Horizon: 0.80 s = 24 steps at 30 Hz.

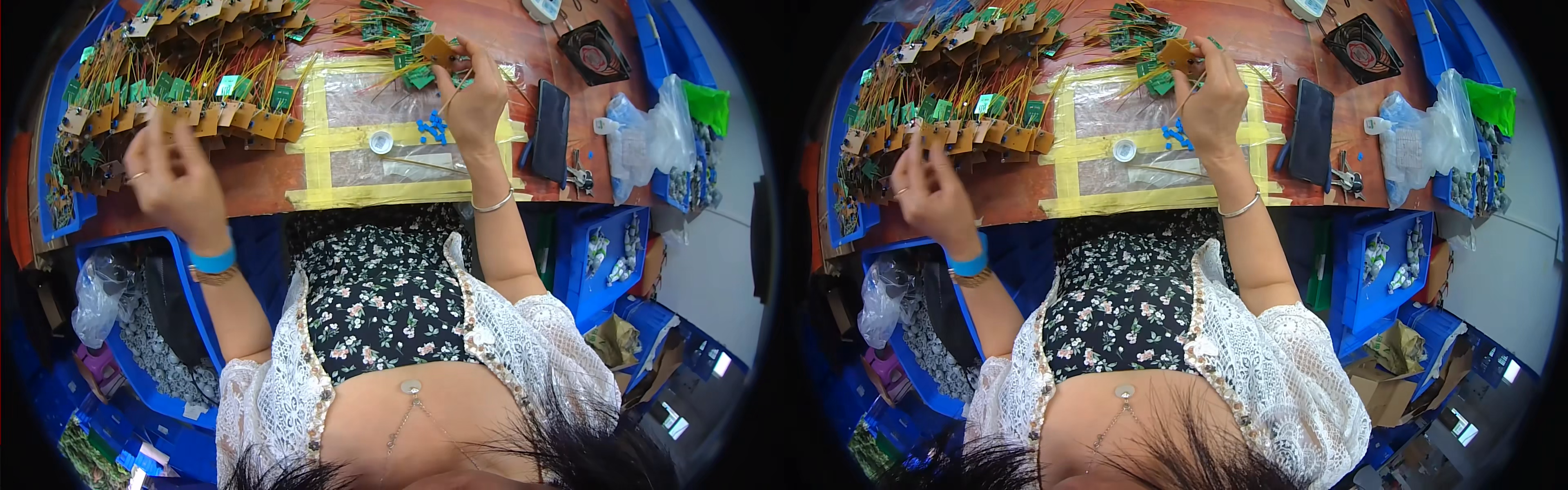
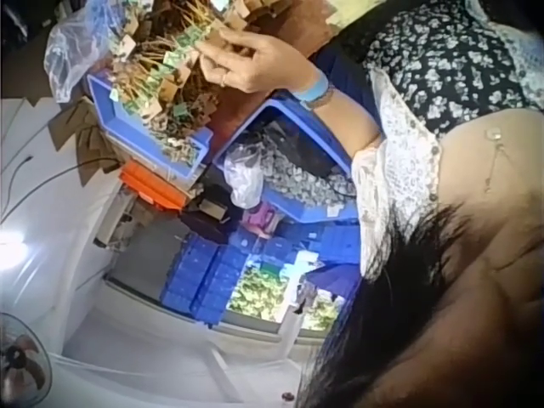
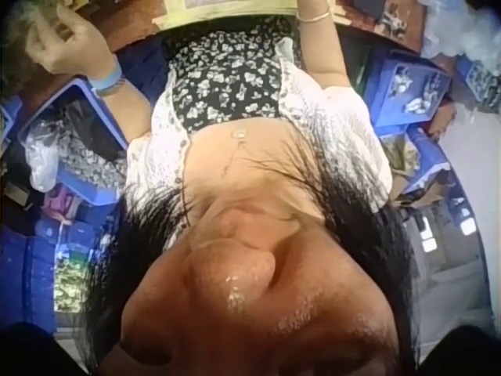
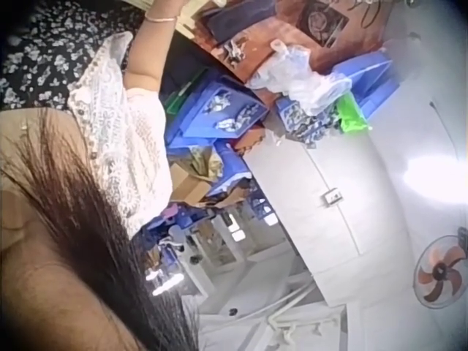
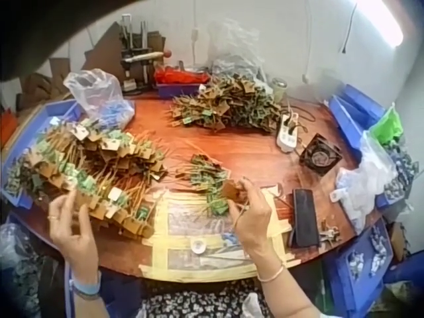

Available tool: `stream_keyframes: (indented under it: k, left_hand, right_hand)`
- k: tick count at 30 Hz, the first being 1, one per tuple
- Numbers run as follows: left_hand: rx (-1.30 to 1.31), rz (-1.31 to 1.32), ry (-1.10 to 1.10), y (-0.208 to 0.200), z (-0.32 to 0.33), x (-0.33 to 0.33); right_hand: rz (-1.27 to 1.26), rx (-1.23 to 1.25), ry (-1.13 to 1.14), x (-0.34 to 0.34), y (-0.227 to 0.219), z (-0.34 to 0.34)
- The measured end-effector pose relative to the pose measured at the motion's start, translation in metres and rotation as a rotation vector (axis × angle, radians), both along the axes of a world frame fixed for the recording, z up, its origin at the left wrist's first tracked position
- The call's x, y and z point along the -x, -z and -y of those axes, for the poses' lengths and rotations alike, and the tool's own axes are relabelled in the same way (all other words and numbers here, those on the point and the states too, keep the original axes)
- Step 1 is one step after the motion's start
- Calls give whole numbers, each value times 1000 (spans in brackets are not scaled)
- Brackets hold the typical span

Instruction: Manually assembling and sorting small electronic circuit boards and wires at a factory workbench.

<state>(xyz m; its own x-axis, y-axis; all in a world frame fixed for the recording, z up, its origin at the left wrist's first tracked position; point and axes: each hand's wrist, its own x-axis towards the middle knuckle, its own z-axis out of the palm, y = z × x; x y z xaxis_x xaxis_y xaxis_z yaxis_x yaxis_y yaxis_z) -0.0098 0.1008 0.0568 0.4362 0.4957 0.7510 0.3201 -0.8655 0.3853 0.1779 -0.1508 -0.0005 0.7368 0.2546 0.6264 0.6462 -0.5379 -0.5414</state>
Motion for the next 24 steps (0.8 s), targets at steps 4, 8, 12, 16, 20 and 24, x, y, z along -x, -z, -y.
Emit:
stream_keyframes:
  k: [4,8,12,16,20,24]
  left_hand:
    - [137,-72,409,18,61,-19]
    - [-2,-18,513,5,86,-53]
    - [60,-204,622,6,75,-54]
    - [192,-182,591,7,71,-39]
    - [1174,148,711,24,70,-33]
    - [1532,218,714,39,68,-27]
  right_hand:
    - [67,-208,-162,15,-9,-19]
    - [270,-138,-418,39,-23,-36]
    - [355,-78,-482,47,-24,-37]
    - [159,-186,-446,56,-27,-25]
    - [-366,-293,-482,73,-15,8]
    - [-475,-164,-514,80,-3,19]
